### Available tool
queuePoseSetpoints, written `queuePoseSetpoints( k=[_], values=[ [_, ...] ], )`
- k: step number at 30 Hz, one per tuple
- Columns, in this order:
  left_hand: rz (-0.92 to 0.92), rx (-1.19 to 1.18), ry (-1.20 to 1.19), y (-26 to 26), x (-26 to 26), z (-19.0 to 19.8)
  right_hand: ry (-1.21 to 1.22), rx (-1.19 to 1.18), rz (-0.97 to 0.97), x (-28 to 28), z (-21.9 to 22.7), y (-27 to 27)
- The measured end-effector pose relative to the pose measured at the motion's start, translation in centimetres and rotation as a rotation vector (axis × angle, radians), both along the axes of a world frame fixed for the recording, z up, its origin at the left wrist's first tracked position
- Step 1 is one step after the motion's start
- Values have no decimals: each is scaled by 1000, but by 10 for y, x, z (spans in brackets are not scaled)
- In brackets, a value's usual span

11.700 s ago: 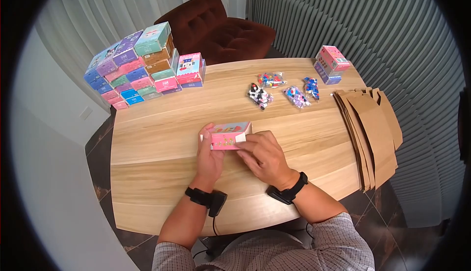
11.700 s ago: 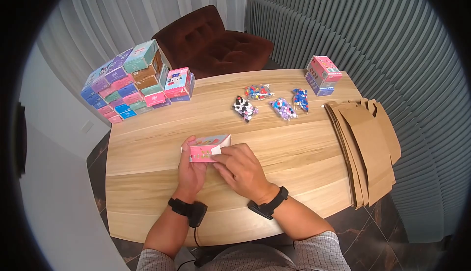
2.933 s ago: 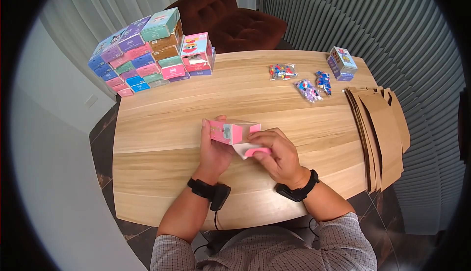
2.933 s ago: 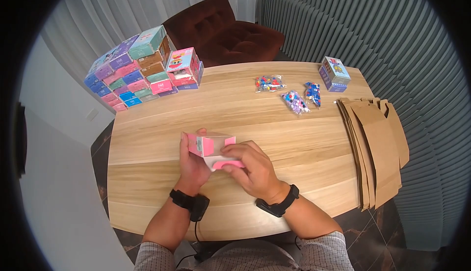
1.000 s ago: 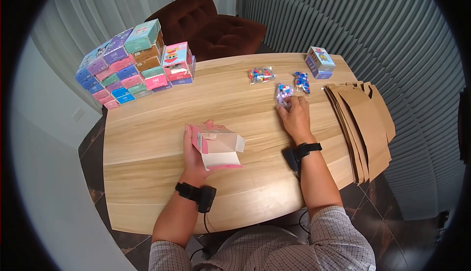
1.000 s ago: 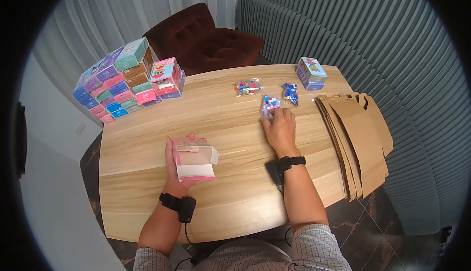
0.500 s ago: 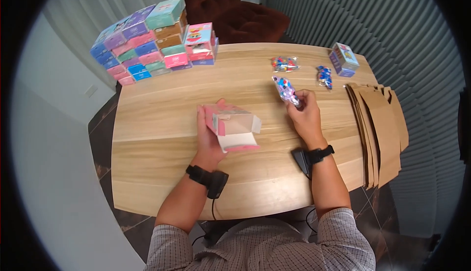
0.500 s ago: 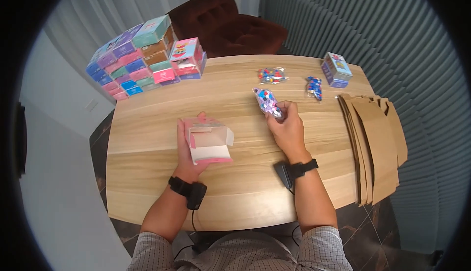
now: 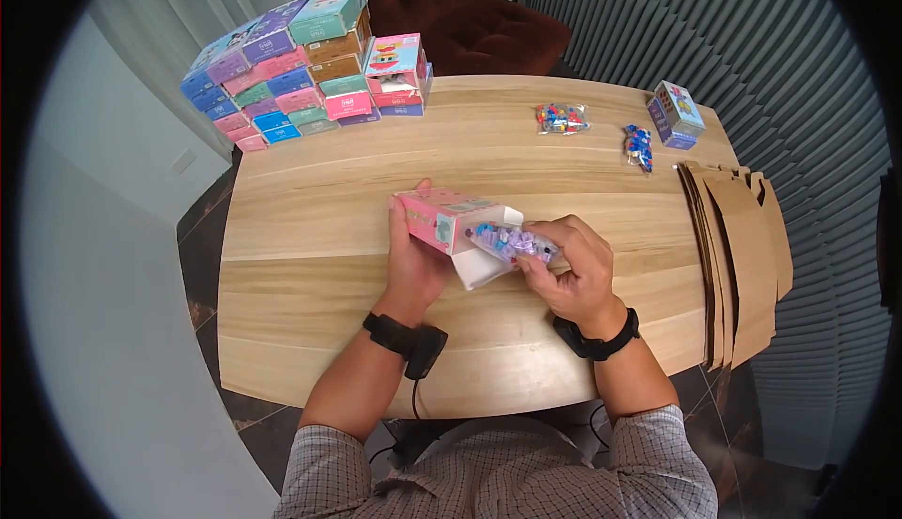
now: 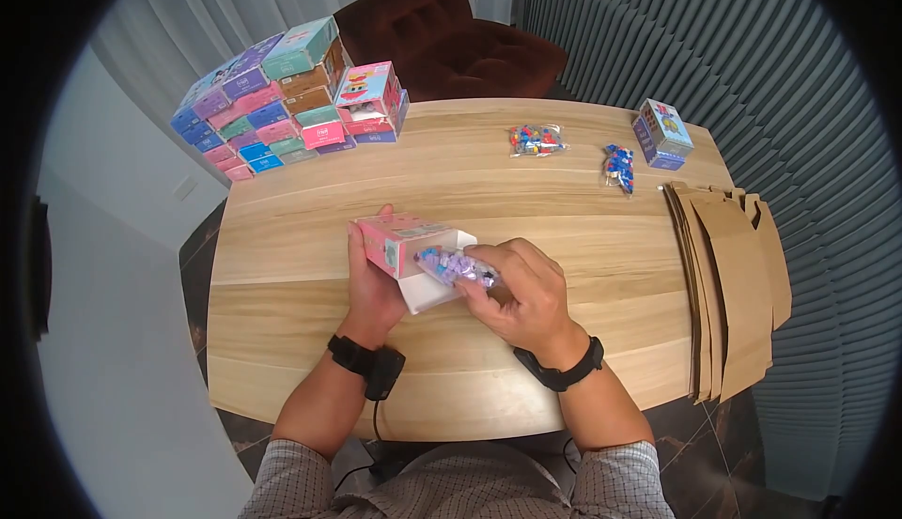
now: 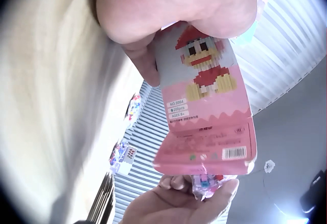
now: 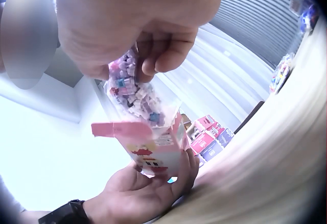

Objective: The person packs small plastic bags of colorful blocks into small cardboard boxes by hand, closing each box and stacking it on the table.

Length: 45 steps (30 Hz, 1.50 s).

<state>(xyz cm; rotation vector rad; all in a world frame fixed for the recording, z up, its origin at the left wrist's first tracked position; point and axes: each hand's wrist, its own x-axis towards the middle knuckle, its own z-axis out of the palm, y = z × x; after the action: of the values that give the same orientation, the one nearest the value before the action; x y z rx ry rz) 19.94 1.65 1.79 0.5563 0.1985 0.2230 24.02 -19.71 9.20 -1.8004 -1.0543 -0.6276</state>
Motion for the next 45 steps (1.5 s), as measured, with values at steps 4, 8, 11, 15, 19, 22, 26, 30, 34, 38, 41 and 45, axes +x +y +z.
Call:
queuePoseSetpoints(
  k=[4, 8, 11, 15, 19, 22, 26, 30, 34, 38, 41, 45],
  values=[
    [-42, 39, -15, -2, 2, 0, -42, -14, 39, -7, 1, 5],
    [-101, -95, -41, -3, -1, 6, -10, -182, 23, -13, 7, 11],
    [-81, -50, 26, -2, -1, 6, -38, -164, 17, -12, 11, 14],
    [-98, 1, 14, -4, -3, 12, -39, -203, 28, -13, 8, 14],
    [-112, 62, 25, -6, -4, 13, -18, -195, -36, -16, 2, 15],
    [-138, -7, -9, -3, -4, 14, -89, -104, 10, -12, -5, 16],
    [-154, 2, 5, -5, -4, 16, -68, -195, 25, -14, 2, 20],
    [-186, -106, 24, -4, -8, 22, 27, -84, 17, -12, 1, 11],
    [-197, -329, -38, 1, -7, 13, 217, 106, 9, -7, -16, 3],
    [-184, -276, -15, 1, -7, 16, 217, 15, 156, -6, -12, 3],
    [-226, -167, -61, 2, -3, 10, 113, -127, 207, -8, -3, 7],
    [-199, -171, -26, 2, -3, 10, 175, -183, 209, -12, 1, 6]
  ],
)
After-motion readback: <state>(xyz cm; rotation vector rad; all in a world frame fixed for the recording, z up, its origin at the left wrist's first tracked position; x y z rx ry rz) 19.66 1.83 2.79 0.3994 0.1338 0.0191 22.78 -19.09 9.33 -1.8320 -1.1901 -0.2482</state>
